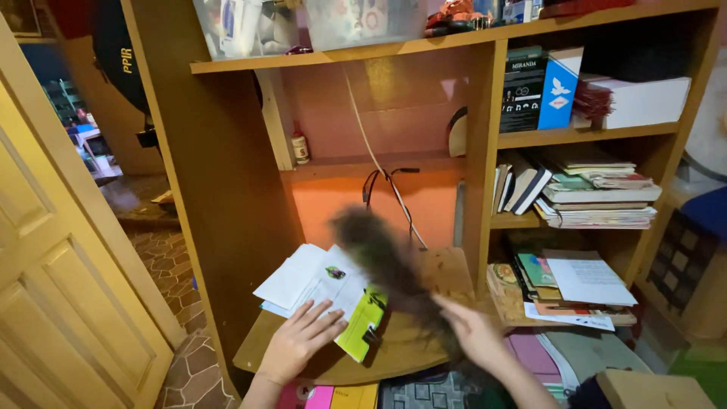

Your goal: Dusting and organizing books and papers on a bookshelf.

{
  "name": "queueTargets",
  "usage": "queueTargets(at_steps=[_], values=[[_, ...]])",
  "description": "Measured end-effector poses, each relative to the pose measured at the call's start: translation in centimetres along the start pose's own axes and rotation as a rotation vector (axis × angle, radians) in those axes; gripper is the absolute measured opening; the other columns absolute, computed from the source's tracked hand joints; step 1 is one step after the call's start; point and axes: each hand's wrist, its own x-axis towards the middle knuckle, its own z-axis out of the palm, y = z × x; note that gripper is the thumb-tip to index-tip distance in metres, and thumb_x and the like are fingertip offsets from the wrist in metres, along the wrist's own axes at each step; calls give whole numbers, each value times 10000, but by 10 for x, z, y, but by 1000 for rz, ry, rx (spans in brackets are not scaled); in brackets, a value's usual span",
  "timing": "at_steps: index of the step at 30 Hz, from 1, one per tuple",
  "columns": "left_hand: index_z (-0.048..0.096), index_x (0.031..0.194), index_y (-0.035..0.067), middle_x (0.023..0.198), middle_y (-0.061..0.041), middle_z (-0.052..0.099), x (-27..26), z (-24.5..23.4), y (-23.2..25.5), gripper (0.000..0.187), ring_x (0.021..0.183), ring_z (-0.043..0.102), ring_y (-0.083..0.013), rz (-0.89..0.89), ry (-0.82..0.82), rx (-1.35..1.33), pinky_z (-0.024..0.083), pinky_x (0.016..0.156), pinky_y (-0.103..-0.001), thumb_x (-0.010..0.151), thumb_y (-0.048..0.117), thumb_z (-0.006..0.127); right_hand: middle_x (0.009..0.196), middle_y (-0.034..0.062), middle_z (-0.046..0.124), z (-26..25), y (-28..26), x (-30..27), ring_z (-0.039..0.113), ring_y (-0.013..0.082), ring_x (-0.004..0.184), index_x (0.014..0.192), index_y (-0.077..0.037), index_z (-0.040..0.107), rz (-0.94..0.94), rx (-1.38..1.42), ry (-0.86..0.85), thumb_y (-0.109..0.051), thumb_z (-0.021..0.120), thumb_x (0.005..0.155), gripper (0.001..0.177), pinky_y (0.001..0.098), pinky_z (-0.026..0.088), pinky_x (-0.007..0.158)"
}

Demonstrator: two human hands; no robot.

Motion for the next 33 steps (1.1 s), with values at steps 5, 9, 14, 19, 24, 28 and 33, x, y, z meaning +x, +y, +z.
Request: queueTargets(at_steps=[5,9,14,19,24,28,33], values=[[663,1279,164,1351,-47,633,-15,14,-5,403,1323,554,-281,48,-87,1,407,1147,-507,889,182,563,1342,119,700,18,-19,-2,683,289,1223,1367,-213,623,-85,-167,-233,-98,517,951,445,356,514,1024],[678,1299,168,1384,-34,641,1,-23,13,405,1346,556,-275,86,9,0,401,1137,-499,914,189,555,1192,163,751,5,-22,1,745,337,1084,1424,-412,592,545,-647,-121,-209,420,1026,479,437,570,977],[682,1290,192,1388,-6,649,0,-32,11,400,1349,567,-264,0,79,48,413,1144,-503,910,195,555,1060,270,734,2,73,6,724,419,1005,1420,-380,590,532,-708,112,-196,434,1001,484,534,559,908],[684,1290,213,1362,10,663,6,-28,17,418,1332,571,-259,-85,116,93,427,1135,-494,894,187,555,1051,195,770,37,63,-9,752,371,993,1293,-283,664,470,-924,-99,-160,467,961,405,519,593,877],[719,1228,219,1304,-11,690,11,-31,22,409,1276,617,-263,-210,196,88,474,1074,-468,847,163,582,1111,157,736,50,-22,-18,694,396,1026,1375,-499,627,213,-600,-438,-288,492,938,504,499,559,918],[730,1247,194,1303,-38,725,0,-24,10,490,1230,682,-257,-472,311,32,553,1012,-375,833,-2,558,1140,197,726,28,13,14,701,400,1080,1382,-424,586,449,-691,-144,-295,417,982,454,533,553,940],[655,1325,72,1162,-221,730,-17,-11,-28,346,995,738,-358,-1174,567,-98,570,839,-417,1000,190,643,1267,145,722,40,103,48,705,352,1158,1271,-231,704,629,-845,-59,-303,366,1053,409,532,551,971]])
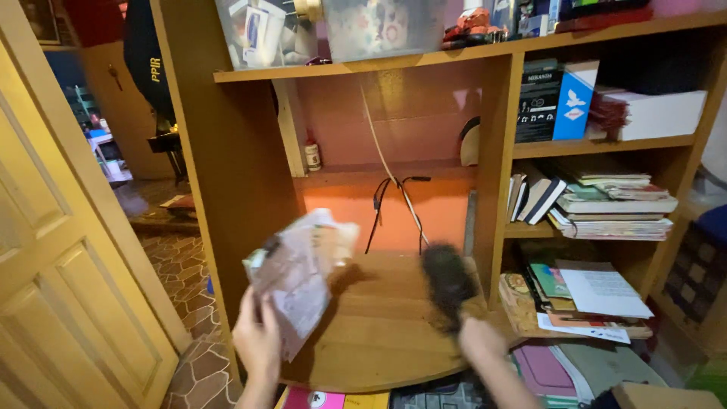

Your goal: Dusting and organizing books and papers on a bookshelf.

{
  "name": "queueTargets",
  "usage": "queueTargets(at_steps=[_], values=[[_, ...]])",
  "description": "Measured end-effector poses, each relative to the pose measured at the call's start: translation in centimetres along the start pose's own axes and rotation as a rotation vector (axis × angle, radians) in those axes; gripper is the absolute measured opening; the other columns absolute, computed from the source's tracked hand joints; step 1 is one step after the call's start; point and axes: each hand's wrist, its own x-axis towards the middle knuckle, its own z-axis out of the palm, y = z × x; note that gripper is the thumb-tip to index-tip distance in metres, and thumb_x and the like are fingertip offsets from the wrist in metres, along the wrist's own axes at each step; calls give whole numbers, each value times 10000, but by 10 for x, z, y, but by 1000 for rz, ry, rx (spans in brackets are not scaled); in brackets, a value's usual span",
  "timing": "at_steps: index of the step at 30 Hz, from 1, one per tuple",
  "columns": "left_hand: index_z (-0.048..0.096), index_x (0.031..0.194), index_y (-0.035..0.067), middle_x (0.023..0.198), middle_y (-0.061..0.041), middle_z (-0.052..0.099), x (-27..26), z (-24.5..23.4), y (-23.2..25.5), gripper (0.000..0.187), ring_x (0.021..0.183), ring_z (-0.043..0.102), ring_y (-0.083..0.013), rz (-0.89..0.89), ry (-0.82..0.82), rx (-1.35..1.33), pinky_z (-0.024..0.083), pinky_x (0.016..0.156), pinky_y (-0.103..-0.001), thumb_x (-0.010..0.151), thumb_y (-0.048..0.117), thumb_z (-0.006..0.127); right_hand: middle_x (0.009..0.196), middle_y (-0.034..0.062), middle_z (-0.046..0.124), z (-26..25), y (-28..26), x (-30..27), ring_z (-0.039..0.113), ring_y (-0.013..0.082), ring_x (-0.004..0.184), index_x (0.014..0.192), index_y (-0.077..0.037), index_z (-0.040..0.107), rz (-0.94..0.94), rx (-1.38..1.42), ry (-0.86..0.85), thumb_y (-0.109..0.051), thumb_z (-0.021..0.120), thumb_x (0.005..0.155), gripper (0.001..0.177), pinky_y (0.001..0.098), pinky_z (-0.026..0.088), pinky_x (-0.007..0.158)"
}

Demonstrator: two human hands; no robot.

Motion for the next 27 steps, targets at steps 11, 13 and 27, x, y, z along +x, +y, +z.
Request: queueTargets(at_steps=[11,13,27], values=[[478,1407,43,965,-316,699,32,8,-24,410,869,672,-515,-135,47,164,521,754,-566,1031,188,560,1116,167,736,4,-51,-38,714,385,1026,1305,-297,665,-488,259,-40,-267,443,973,400,503,567,888],[455,1398,46,976,-316,701,36,4,-30,405,868,674,-521,-99,36,212,521,767,-575,1033,194,547,1093,178,749,8,-39,-22,725,388,1026,1291,-263,672,-331,219,81,-264,433,982,391,515,571,889],[457,1205,108,1078,-229,708,30,14,-13,376,898,675,-498,-190,-269,348,536,760,-585,970,375,580,928,-9,714,-218,-260,-9,632,130,876,1186,-79,629,-655,1102,7,-287,575,990,291,310,505,793]])
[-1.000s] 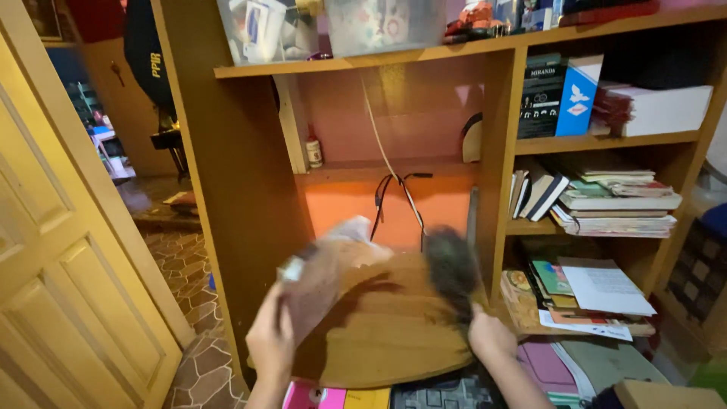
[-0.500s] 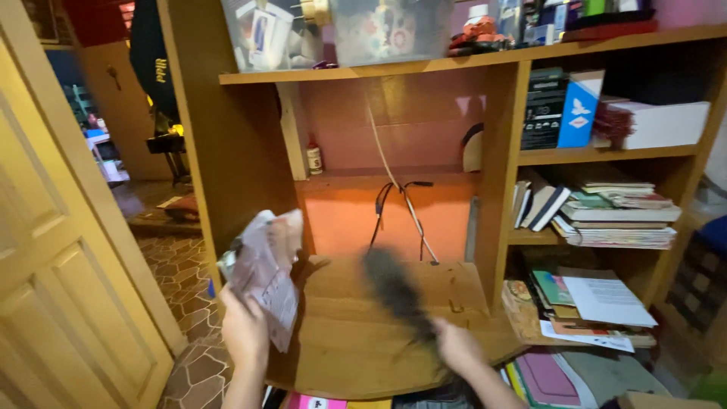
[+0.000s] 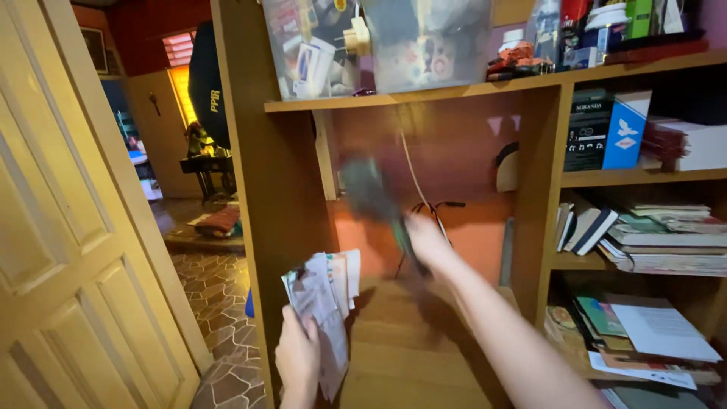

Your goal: Dusting and organizing books and papers on a bookshelf.

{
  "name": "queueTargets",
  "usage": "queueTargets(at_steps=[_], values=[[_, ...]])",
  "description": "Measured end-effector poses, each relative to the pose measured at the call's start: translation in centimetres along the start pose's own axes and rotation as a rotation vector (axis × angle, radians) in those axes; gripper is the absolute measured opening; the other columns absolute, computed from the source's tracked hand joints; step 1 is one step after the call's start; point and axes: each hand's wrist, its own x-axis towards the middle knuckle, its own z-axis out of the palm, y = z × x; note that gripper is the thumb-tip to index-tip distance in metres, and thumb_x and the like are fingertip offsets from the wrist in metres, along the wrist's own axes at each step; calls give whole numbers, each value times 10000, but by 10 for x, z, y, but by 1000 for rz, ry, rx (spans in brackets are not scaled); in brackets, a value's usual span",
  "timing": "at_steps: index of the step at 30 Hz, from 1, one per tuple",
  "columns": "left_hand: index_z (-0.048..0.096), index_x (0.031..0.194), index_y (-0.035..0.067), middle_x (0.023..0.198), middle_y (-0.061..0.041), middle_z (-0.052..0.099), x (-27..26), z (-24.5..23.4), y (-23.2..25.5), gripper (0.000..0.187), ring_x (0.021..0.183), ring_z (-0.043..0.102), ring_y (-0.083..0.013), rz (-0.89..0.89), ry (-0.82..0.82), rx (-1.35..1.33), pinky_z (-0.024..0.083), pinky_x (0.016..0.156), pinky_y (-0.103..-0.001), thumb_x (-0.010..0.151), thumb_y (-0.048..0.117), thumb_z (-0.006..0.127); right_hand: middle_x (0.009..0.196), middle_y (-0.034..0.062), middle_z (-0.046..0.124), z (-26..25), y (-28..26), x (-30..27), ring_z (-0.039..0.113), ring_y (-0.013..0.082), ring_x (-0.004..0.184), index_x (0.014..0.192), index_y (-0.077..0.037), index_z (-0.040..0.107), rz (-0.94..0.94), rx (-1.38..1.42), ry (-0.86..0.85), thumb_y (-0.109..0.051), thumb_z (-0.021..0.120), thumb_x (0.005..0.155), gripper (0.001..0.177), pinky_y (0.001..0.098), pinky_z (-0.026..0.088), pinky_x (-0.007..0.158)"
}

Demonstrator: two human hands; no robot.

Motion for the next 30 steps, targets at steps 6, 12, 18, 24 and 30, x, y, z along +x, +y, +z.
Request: queueTargets(at_steps=[6,12,18,24,30], values=[[449,1215,106,1087,-235,699,-8,-13,-6,396,916,673,-494,14,20,-76,539,757,-579,939,354,587,789,-15,690,73,-111,63,573,102,700,1012,-76,752,-119,351,-26,-153,572,963,202,273,462,622],[438,1250,100,1074,-242,702,-1,-39,-5,423,923,676,-497,-87,-43,-46,539,794,-575,945,349,593,1135,277,692,163,-113,8,656,428,1067,1260,-11,658,-442,-324,63,-113,487,970,351,475,508,923],[454,1236,113,1076,-254,701,-4,-50,-4,398,930,670,-505,-68,-24,-75,529,806,-578,945,344,596,1074,276,728,153,-45,20,700,404,1020,1169,-13,729,-45,-372,-191,-104,494,908,363,453,541,896],[452,1242,114,1088,-246,708,2,-54,4,396,959,681,-495,-59,-50,-71,535,830,-571,950,335,603,1085,248,744,127,-68,20,724,365,1006,1189,-7,685,-277,-267,-152,-140,508,932,340,414,543,892],[451,1276,131,1119,-240,713,2,-55,11,433,993,686,-486,-58,13,-157,539,855,-559,922,330,603,1097,270,720,141,38,61,696,424,1034,1118,-33,732,-311,-540,-291,-147,519,907,321,460,550,920]])
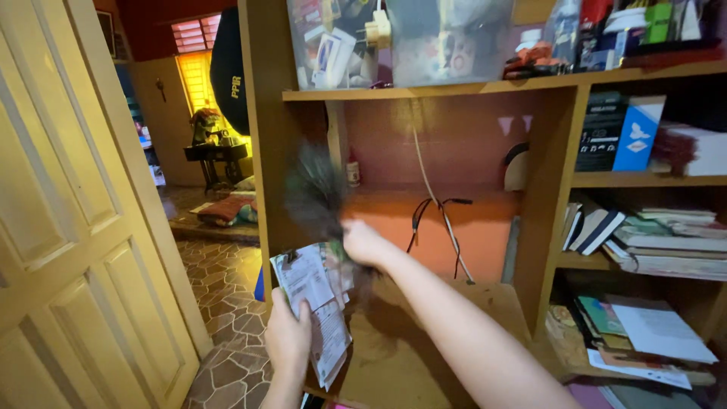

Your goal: Dusting and organizing books and papers on a bookshelf.

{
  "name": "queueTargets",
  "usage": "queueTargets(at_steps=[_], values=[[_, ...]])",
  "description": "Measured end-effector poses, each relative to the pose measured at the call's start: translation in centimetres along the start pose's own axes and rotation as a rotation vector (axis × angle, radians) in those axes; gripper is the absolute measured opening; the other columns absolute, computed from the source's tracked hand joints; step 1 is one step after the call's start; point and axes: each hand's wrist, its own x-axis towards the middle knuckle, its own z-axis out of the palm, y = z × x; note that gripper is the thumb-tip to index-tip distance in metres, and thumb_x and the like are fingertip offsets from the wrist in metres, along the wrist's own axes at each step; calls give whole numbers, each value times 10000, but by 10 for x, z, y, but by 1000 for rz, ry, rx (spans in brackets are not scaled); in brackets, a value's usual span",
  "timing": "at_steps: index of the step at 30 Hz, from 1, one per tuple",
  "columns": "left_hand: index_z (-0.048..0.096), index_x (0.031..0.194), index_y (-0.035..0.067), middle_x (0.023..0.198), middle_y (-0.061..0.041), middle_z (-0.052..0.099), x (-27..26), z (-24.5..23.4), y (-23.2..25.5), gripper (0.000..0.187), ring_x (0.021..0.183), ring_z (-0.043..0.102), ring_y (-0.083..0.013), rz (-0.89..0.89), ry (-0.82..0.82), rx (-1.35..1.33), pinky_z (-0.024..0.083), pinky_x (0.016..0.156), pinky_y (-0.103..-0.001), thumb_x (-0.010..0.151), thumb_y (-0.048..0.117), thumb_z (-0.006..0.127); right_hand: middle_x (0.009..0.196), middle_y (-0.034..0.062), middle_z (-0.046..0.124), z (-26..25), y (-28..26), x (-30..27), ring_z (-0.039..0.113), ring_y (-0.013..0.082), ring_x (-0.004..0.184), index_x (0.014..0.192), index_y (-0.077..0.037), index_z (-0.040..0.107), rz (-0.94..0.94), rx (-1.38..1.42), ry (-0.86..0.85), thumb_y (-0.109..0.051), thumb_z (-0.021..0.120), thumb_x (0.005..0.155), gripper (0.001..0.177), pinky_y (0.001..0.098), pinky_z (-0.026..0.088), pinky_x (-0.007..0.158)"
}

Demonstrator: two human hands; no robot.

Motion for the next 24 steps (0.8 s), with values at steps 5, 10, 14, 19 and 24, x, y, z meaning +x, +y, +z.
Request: queueTargets(at_steps=[5,10,14,19,24], values=[[453,1301,128,1099,-260,707,6,11,-12,478,987,680,-494,-41,4,63,532,867,-561,924,372,615,1097,282,720,-30,-30,-37,687,429,1067,1142,-21,739,196,-119,-114,-121,514,894,350,465,531,962],[485,1302,146,1069,-252,719,9,13,-6,489,993,682,-480,-26,6,46,539,860,-555,900,376,642,1095,258,720,-60,-69,-44,707,388,1054,1223,-30,691,147,217,177,-165,468,955,373,431,539,944],[516,1267,190,1086,-196,737,8,10,8,442,1009,688,-463,-68,-18,-28,549,854,-549,880,353,652,1128,266,706,-77,-78,-40,680,394,1054,1300,-25,647,-18,141,234,-104,490,954,388,438,520,926],[514,1255,190,1107,-172,731,10,12,9,438,1019,686,-452,-20,-5,-10,547,843,-554,873,350,657,904,201,759,-158,-82,-39,706,263,757,1200,22,705,103,361,248,-84,440,996,351,384,567,712],[504,1323,233,1128,-183,733,5,5,23,479,1038,692,-462,-138,-70,63,556,868,-555,891,374,653,957,92,770,-215,-47,-48,665,136,821,1226,0,696,130,362,449,-148,549,1003,306,287,524,766]])
